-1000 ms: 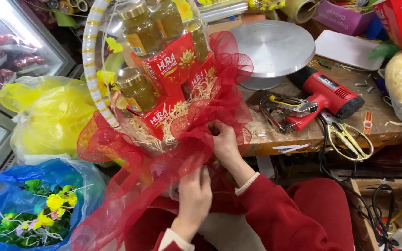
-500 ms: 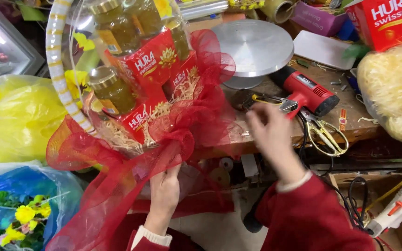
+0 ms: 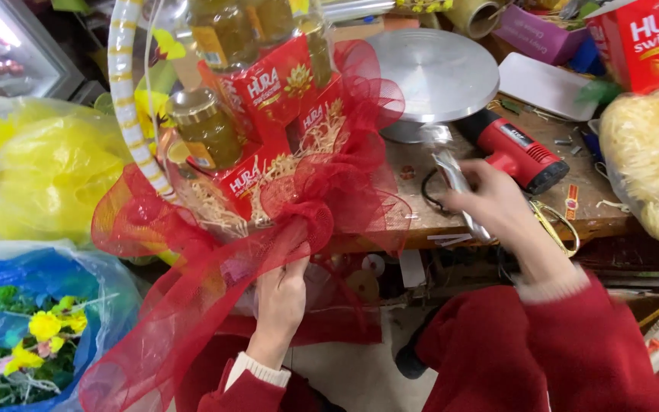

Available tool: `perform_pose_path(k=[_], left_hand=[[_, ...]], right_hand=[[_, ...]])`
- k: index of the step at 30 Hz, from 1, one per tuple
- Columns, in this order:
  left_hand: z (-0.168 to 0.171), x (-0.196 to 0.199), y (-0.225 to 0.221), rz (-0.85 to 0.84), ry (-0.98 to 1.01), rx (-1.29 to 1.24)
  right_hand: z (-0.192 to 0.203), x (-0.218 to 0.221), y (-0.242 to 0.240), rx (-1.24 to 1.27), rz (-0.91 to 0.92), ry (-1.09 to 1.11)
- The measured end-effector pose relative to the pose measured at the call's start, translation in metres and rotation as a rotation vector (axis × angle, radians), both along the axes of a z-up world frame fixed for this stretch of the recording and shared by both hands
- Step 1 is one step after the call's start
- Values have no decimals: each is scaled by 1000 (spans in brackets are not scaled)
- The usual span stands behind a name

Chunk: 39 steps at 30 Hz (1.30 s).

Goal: Wrapping a gift basket containing jars and boxes with red decorative mesh fabric and trimming it with scissors.

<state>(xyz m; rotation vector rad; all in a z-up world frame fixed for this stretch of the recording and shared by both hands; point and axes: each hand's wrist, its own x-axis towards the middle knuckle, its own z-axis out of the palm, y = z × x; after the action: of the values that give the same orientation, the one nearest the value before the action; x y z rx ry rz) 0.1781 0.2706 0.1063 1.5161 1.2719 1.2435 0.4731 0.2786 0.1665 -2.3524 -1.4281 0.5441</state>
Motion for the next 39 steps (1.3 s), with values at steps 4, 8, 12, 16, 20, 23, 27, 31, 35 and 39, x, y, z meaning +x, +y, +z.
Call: perform_pose_path(k=[4,8,12,16,20,23,27,31,35,39], left_hand=[[-1,1,-1,-35,-85,-18],[7,3,-1,-47,-96,34],[10,3,-2,-40,-86,65],[13,4,-2,-58,-131,73],[17,4,-5,-71,-55,113],[-5,3,1,-79,-74,124],[-14,-1,2,-83,-69,134],[-1,-8,-1,-94,-41,183],[-30,-15,9,-77,-32,202],[-7,-30,-10,-102,-22,189]], right_hand=[[-69,-39,-78,583,212,797],[-106,-90,-75,514,521,1075],[-156,-101,-30,430,488,918],[-138,-115,-7,459,453,961],[-149,-114,12,537,489,906],[-125,-125,7,537,478,930],[-159,-125,26,587,489,901],[-212,-134,51,703,397,770],[-204,-147,46,715,367,734],[-163,-128,-10,503,404,718]])
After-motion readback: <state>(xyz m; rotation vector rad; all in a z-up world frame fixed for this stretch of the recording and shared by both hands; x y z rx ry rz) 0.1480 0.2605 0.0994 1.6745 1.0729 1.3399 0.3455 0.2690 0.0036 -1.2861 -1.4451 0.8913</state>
